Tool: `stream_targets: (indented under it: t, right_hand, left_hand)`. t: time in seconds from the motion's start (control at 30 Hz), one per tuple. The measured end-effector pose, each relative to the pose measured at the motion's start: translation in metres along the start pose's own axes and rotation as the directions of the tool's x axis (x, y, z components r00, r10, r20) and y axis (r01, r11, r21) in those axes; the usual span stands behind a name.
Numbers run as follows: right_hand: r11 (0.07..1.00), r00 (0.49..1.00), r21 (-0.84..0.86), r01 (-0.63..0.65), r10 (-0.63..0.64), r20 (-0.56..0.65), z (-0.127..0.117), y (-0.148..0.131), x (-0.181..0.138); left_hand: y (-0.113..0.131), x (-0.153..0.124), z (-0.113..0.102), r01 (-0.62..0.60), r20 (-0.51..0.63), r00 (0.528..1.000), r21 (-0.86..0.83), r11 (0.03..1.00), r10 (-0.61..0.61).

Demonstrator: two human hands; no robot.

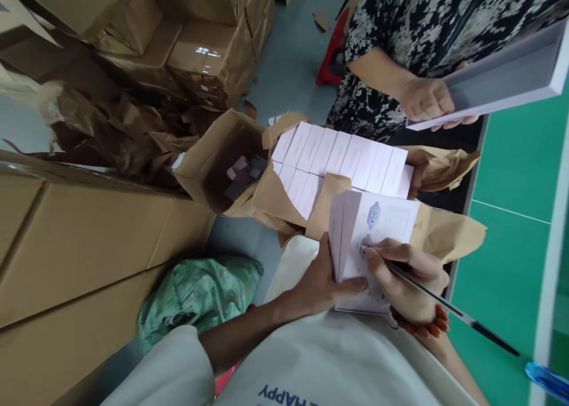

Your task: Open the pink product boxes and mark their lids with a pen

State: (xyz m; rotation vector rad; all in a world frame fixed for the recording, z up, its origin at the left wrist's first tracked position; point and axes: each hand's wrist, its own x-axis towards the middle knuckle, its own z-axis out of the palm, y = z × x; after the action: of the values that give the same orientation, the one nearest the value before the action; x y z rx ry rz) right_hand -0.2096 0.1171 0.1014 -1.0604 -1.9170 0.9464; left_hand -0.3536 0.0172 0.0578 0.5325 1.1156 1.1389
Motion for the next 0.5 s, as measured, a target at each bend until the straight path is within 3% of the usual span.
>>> stream_targets:
  t: [0.5]
  right_hand:
    - [0.991, 0.993, -0.070, 0.114, -0.115, -0.020, -0.0065, 0.0045, -0.0018]
  left_hand:
    - [-0.0069, 0.0017, 0.0030, -0.031, 0.059, 0.998, -0.021, 0.999, 0.032]
